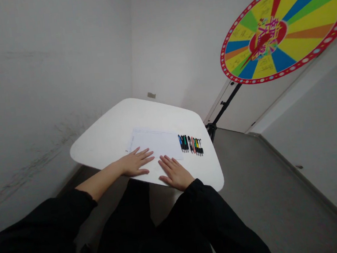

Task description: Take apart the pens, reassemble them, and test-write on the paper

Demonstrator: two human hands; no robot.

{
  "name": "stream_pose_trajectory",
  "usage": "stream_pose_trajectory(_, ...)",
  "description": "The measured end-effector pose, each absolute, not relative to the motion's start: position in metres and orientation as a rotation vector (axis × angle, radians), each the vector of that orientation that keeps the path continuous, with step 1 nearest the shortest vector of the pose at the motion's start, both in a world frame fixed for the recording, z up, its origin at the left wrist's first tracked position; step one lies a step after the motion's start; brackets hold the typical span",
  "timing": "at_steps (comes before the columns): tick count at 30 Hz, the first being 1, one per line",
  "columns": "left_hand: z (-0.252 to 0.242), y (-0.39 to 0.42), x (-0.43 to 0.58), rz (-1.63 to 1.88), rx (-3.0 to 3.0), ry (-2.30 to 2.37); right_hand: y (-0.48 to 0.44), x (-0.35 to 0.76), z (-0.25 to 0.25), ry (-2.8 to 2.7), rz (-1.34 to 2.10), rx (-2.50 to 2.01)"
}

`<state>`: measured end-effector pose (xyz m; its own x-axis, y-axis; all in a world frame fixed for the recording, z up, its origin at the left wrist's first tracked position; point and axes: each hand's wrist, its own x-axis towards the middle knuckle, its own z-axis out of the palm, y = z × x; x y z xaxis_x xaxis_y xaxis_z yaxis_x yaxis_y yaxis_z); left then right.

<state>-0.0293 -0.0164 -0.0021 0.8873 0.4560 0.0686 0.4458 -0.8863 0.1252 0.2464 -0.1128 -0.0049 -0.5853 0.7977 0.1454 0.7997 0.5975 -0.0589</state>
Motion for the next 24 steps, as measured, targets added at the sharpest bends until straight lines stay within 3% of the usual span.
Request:
stream_pose_trajectory(15, -0.011, -0.034, -0.032, 0.371, 3.011, 0.884, -0.143, 0.236, -0.010, -2.485, -0.087, -1.620)
stream_pose_trajectory(20, -0.018, -0.071, -0.031, 0.612, 2.912, 1.147, -0.162, 0.233, -0.022, -2.384, -0.218, -1.651)
stream_pose_trajectory(24, -0.026, -0.123, -0.025, 0.952, 2.734, 1.079, -0.185, 0.230, -0.032, -2.284, -0.314, -1.658)
